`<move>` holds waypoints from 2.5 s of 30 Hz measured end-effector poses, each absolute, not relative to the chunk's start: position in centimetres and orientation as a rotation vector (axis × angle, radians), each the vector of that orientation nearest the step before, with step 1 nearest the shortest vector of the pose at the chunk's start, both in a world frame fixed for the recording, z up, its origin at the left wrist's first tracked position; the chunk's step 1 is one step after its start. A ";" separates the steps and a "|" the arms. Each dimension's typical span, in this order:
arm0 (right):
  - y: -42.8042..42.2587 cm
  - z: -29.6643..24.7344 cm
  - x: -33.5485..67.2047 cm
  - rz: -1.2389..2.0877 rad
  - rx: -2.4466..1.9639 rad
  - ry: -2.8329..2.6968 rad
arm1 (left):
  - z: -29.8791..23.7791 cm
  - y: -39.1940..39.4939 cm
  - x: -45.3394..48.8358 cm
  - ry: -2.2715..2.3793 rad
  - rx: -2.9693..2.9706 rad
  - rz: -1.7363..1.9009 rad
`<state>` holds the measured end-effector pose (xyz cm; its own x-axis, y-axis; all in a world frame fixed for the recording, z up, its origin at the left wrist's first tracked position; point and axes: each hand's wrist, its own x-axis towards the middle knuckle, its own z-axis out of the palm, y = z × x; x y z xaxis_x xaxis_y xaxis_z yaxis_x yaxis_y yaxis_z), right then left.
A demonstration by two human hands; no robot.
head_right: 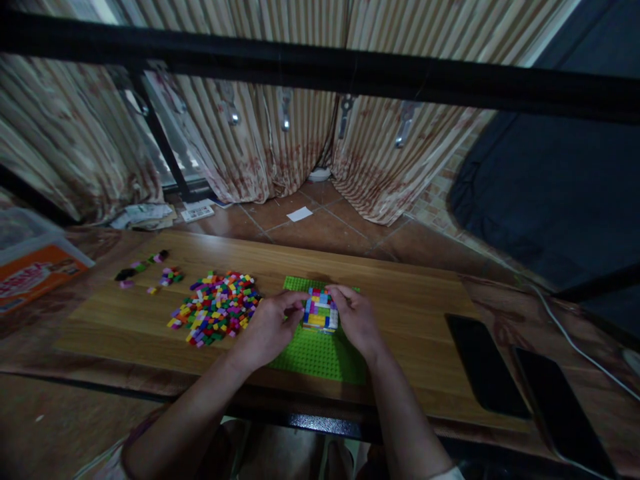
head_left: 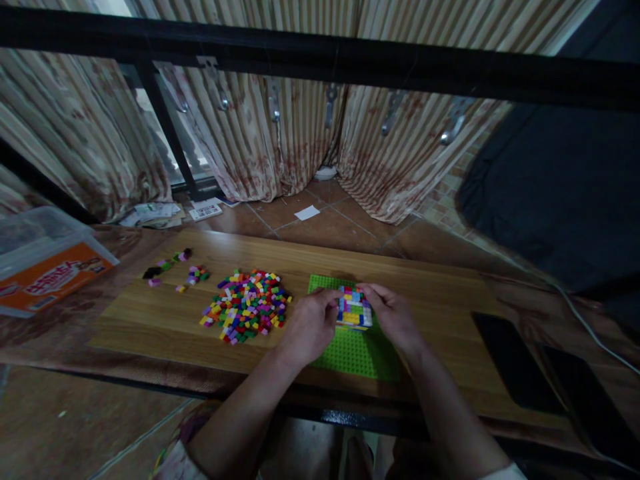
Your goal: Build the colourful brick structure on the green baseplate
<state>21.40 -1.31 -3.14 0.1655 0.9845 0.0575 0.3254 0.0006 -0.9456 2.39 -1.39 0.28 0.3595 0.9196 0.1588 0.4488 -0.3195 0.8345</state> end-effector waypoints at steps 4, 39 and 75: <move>-0.9 -3.7 21.4 0.956 -1.435 -1.235 | 0.4 -1.3 2.4 1.184 1.931 0.844; -4.6 0.9 18.1 0.633 -1.218 -1.479 | 1.0 -2.0 3.9 0.926 1.521 1.093; -2.2 -3.1 21.2 0.961 -1.332 -0.961 | 0.7 -1.1 3.0 1.320 1.758 0.681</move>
